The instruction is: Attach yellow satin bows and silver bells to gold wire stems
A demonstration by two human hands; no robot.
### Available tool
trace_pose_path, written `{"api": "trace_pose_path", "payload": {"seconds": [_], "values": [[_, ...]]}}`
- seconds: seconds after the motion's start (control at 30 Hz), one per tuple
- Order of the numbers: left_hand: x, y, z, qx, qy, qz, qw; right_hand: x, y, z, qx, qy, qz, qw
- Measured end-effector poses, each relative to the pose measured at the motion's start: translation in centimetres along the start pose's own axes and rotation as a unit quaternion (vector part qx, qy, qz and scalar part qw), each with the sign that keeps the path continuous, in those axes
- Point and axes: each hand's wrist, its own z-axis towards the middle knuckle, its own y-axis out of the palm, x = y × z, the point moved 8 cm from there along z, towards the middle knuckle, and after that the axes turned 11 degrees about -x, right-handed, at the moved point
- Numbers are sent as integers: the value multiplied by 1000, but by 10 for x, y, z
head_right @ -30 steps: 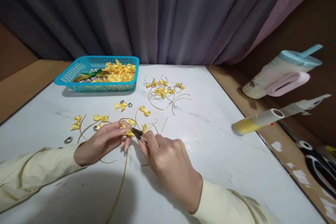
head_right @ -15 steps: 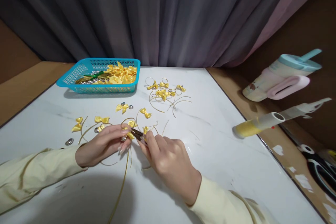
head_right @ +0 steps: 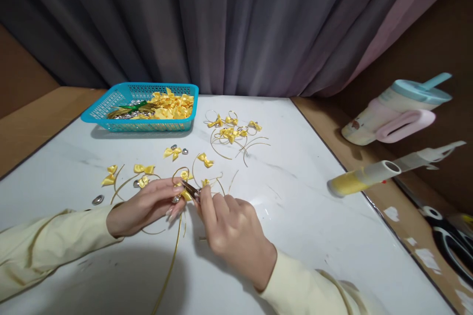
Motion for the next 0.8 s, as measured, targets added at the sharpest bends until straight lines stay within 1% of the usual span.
{"api": "trace_pose_path", "payload": {"seconds": [0.23, 0.43, 0.6, 0.7, 0.8], "values": [[2, 1, 2, -6, 7, -17, 1000, -5, 1, -1, 4, -49, -32, 998], [3, 2, 3, -8, 5, -14, 1000, -5, 3, -1, -1, -71, -40, 997], [4, 3, 3, -1, 3, -15, 1000, -3, 7, -2, -3, -65, -46, 997], [4, 4, 2, 2, 0, -12, 1000, -1, 11, -2, -7, -49, -28, 998], [5, 4, 3, 5, -1, -8, 1000, -1, 11, -2, 6, -37, -7, 999]]}}
